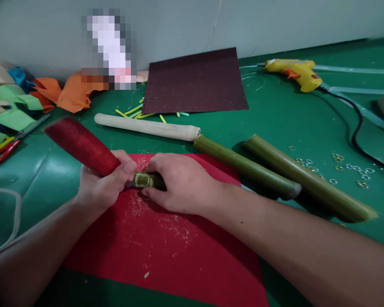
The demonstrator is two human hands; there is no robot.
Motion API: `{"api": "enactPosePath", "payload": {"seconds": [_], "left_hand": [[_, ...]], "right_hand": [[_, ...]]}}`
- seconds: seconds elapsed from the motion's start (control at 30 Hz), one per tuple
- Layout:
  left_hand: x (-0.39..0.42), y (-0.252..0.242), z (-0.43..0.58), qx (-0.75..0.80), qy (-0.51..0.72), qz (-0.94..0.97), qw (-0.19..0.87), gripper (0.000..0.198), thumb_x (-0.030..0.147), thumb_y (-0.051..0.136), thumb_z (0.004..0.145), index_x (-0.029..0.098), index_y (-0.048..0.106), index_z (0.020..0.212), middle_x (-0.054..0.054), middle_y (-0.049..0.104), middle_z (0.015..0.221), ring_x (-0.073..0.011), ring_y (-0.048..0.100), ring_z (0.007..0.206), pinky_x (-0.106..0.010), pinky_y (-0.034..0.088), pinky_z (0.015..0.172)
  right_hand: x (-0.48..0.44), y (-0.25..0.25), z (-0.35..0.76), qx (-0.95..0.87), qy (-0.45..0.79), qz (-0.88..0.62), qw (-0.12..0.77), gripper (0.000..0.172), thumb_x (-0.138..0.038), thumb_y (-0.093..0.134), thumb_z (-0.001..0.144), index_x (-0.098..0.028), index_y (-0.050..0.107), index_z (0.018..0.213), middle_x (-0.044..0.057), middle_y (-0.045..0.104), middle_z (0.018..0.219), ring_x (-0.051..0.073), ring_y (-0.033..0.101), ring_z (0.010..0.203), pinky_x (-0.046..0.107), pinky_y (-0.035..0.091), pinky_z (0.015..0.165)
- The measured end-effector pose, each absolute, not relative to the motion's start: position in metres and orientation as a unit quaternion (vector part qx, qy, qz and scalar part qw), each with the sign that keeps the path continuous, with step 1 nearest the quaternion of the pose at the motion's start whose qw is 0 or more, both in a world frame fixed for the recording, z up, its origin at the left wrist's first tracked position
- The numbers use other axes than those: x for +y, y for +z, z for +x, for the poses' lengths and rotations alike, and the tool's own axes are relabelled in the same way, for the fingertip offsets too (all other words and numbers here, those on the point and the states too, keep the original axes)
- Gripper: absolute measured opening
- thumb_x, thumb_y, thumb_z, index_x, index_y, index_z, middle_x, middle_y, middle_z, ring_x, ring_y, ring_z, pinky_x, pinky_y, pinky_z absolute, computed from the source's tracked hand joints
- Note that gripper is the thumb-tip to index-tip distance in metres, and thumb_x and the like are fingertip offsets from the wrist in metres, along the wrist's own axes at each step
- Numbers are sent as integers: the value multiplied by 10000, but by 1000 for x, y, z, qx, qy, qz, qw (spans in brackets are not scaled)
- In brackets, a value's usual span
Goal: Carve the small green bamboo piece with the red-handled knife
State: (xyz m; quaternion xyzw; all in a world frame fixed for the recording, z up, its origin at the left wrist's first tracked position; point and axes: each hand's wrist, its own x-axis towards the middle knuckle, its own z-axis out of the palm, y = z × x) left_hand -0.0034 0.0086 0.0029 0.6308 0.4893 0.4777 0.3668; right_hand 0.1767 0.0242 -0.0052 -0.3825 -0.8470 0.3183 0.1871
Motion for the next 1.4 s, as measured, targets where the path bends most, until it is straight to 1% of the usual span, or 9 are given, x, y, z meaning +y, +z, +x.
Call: {"api": "enactPosePath", "payload": {"seconds": [0.17,0.3,0.43,0.57,0.87,0.97,1.17,1.27,1.4], "left_hand": [[8,4,-1,527,478,607,353,258,247,719,753,189,559,559,65,465,459,-53,389,397,-187,372,396],[10,3,1,533,516,576,344,231,283,737,753,193,603,589,53,505,475,-60,421,406,-194,391,408],[13,1,1,534,545,526,375,338,410,726,783,187,585,572,53,454,419,-58,376,371,-194,350,371],[10,0,-2,501,534,570,371,465,528,709,782,175,559,518,36,452,443,-52,371,378,-200,346,369],[9,3,-3,505,475,627,355,326,351,723,769,197,555,537,44,469,450,-75,422,395,-219,388,396],[8,4,0,524,475,620,339,279,300,734,753,198,568,554,50,481,449,-76,440,398,-210,372,382],[11,3,4,557,509,584,300,228,256,750,757,197,585,611,72,485,489,-55,440,438,-179,429,452],[12,2,2,551,514,575,319,260,265,721,785,193,568,587,65,475,489,-51,409,426,-185,427,456],[10,0,-4,516,507,591,358,393,406,710,796,188,534,521,40,464,483,-61,384,400,-215,392,405]], "right_hand": [[25,-7,177,-845,318,-389,185,254,-347,658,825,-169,673,1006,70,698,992,206,637,880,318,467,760],[26,-8,177,-850,311,-382,184,271,-355,657,829,-162,681,1018,74,693,995,208,634,889,321,468,772],[25,-6,176,-854,299,-389,176,252,-350,683,807,-167,687,981,57,704,951,197,636,844,309,460,739],[24,-4,176,-847,319,-385,177,266,-334,674,822,-178,683,1037,60,709,1006,200,652,895,309,470,771],[24,-5,177,-847,320,-387,175,247,-343,653,833,-194,667,1030,62,706,1015,202,645,903,304,466,764],[25,-6,177,-847,318,-388,176,253,-353,645,838,-176,669,1017,69,703,1002,201,644,879,307,465,749],[25,-4,176,-857,303,-387,156,301,-356,642,834,-161,671,1061,88,704,1039,231,646,938,335,472,801],[24,-3,175,-855,305,-392,150,308,-356,642,839,-160,669,1075,83,704,1044,228,646,936,333,471,801],[23,-2,175,-849,321,-388,157,284,-342,652,842,-175,668,1071,76,703,1064,220,644,956,320,468,811]]}}
